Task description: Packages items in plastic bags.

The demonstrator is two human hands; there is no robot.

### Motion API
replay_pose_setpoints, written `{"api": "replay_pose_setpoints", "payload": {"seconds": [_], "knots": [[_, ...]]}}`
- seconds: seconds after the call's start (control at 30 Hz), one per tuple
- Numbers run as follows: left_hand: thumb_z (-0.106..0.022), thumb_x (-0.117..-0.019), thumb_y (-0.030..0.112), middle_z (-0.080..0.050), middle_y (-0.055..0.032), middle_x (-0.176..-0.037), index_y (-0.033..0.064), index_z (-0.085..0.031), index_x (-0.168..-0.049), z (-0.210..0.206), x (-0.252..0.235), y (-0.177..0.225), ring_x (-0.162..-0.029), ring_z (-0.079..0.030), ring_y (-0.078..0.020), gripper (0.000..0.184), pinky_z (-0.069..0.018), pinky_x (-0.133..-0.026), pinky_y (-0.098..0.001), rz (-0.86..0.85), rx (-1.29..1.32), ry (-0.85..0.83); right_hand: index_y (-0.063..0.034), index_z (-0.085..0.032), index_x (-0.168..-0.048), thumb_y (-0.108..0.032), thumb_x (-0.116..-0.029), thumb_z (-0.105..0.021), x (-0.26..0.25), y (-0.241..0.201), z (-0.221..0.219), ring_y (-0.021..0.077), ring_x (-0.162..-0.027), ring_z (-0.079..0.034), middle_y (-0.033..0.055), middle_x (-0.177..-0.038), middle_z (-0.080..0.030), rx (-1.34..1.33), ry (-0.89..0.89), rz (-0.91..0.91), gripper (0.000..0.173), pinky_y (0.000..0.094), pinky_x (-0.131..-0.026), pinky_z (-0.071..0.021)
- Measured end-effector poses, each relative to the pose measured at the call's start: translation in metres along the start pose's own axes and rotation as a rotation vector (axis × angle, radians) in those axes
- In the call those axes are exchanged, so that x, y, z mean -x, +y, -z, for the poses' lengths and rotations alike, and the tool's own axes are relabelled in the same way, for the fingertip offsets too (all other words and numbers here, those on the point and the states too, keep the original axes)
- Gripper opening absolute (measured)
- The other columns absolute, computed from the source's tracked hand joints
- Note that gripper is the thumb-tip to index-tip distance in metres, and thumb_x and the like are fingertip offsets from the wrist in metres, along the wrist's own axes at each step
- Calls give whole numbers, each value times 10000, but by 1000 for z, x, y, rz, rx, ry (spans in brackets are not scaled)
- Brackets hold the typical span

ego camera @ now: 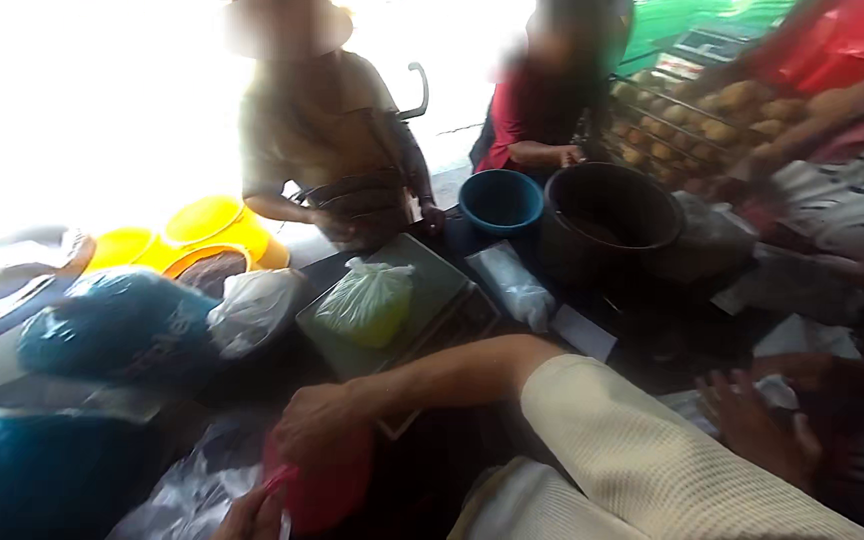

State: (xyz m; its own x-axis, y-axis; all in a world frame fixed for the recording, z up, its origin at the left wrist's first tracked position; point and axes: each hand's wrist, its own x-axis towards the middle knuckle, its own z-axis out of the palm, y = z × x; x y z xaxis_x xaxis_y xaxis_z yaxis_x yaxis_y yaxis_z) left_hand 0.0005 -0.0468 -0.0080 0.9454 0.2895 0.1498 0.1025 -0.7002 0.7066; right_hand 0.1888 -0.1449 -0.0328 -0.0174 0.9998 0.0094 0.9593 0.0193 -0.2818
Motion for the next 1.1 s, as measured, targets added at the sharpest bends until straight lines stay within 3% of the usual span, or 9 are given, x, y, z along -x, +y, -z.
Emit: {"api": "replay_pose_setpoints", "payload": {"seconds": [0.1, 0.23, 0.4, 0.57, 0.63, 0.73, 0.87, 1.03, 1.1], "knots": [[-517, -1053, 232, -698, -148, -893, -8, -645, -1263, 29, 5, -1, -710, -660, -199, 344, -572, -679, -431, 57, -128, -103, -74, -743, -878, -339, -939, -711, 0, 13, 4, 310, -884, -687, 105, -876, -711, -42, -35, 70, 274, 560, -750, -513], [-586, -1006, 301, -679, -312, -1048, 71, -466, -1485, 86, 26, 19, -875, -676, -522, 545, -508, -755, -712, 304, -481, 90, -14, -734, -913, -135, -898, -748, 7, 15, -9, 364, -920, -701, 160, -903, -719, -223, -37, 63, 123, 615, -795, -537], [-568, -1046, 244, -667, -148, -888, 117, -487, -1427, 120, 45, 23, -687, -639, -295, 411, -532, -622, -521, 396, -476, 330, -33, -662, -749, -256, -949, -639, 18, 7, -24, 322, -743, -685, 129, -706, -656, -397, 89, 62, 301, 576, -678, -525], [-472, -1075, 217, -674, -20, -1191, 190, -482, -1447, 115, 77, 7, -606, -571, -70, 373, -494, -513, -267, 369, -172, 419, -127, -638, -722, -371, -1005, -580, 42, -23, 10, 23, -621, -559, -54, -635, -571, -686, 319, -2, 378, 274, -596, -482], [-469, -1069, 209, -642, -16, -1166, 202, -480, -1466, 112, 90, 9, -551, -530, -57, 397, -480, -470, -242, 374, -72, 479, -197, -660, -794, -369, -1005, -620, 51, -34, 36, -92, -662, -555, -147, -702, -603, -788, 443, 11, 276, 139, -620, -493], [-456, -1072, 221, -647, 0, -1073, 203, -481, -1461, 109, 112, 14, -512, -505, -49, 390, -464, -434, -228, 391, -4, 605, -327, -695, -955, -356, -1004, -643, 57, -52, 75, -129, -760, -603, -246, -852, -669, -855, 580, 35, 77, 99, -693, -524], [-466, -1072, 233, -657, 5, -944, 199, -463, -1478, 98, 138, 27, -497, -525, -56, 408, -491, -437, -237, 431, 4, 714, -343, -665, -945, -256, -987, -657, 37, -85, 103, -124, -763, -633, -266, -856, -682, -871, 780, -12, 97, 99, -699, -545], [-437, -1072, 141, -708, -114, -943, 125, -476, -1499, 74, 136, 66, -660, -648, -184, 430, -561, -585, -386, 369, -333, 716, -159, -654, -974, -293, -1029, -618, -10, -133, 62, -41, -657, -610, -113, -767, -641, -930, 662, -96, 149, 197, -601, -560], [-492, -1018, 67, -682, -147, -788, 84, -485, -1507, 63, 125, 76, -587, -641, -277, 489, -544, -533, -459, 362, -471, 626, -98, -659, -950, -262, -1026, -612, -28, -145, 24, 7, -634, -607, -52, -734, -634, -978, 593, -93, 187, 241, -592, -554]]}}
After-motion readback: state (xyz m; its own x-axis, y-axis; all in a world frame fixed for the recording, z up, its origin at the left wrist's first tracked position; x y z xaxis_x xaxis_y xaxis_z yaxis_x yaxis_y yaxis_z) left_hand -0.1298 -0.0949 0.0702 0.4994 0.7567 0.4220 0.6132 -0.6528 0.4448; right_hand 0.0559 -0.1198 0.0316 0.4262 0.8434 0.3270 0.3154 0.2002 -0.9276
